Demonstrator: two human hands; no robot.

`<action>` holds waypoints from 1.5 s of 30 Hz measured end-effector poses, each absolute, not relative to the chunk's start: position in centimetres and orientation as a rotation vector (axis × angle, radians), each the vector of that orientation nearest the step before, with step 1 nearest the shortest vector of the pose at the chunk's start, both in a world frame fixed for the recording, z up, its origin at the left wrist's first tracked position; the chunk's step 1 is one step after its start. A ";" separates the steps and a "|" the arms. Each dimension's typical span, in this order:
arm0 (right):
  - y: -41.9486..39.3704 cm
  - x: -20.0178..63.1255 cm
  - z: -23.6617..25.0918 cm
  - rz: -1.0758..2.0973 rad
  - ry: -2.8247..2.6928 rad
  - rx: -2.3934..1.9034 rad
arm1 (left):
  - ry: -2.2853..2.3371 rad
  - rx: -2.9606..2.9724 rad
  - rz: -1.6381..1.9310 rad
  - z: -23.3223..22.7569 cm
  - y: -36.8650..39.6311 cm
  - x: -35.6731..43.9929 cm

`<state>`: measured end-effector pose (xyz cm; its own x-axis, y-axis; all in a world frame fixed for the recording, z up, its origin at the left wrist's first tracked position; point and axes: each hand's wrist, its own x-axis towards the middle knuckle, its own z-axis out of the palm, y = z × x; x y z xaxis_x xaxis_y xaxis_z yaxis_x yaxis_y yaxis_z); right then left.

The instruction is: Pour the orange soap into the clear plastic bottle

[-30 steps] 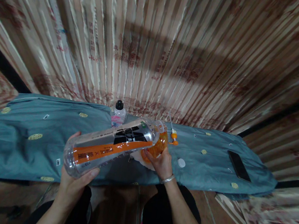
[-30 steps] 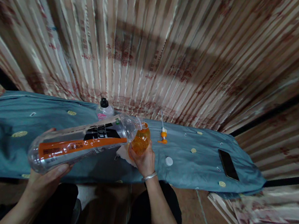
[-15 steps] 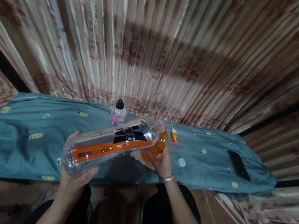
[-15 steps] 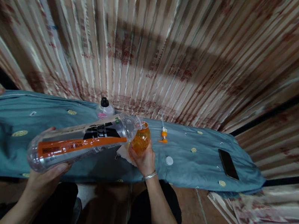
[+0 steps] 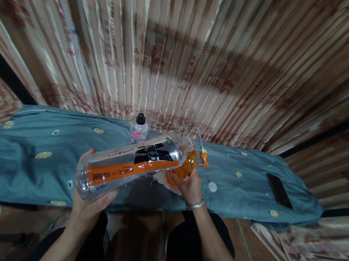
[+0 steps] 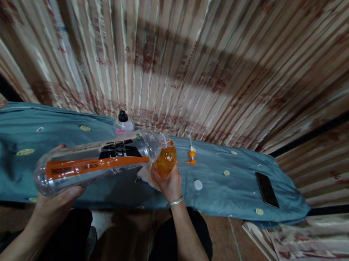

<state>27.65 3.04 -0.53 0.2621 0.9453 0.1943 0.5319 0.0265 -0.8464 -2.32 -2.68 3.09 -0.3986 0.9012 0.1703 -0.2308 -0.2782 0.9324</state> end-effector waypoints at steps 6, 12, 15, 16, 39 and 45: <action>3.0 28.0 -0.6 0.572 -1.411 -1.631 | 1.112 0.967 1.785 3.1 -2.7 -2.3; 3.0 27.9 -0.7 0.570 -1.407 -1.599 | 1.095 0.993 1.750 2.6 -2.4 -2.9; 3.1 27.8 -0.9 0.571 -1.389 -1.598 | 1.097 0.993 1.763 2.3 -2.3 -3.2; 3.2 27.8 -0.9 0.565 -1.385 -1.601 | 1.107 0.996 1.765 2.2 -2.2 -3.2; 3.3 27.7 -1.5 0.511 -1.399 -1.606 | 1.205 1.078 1.780 1.6 -1.8 -3.6; 3.3 27.6 -1.1 0.520 -1.399 -1.604 | 1.222 1.044 1.753 2.0 -2.2 -3.4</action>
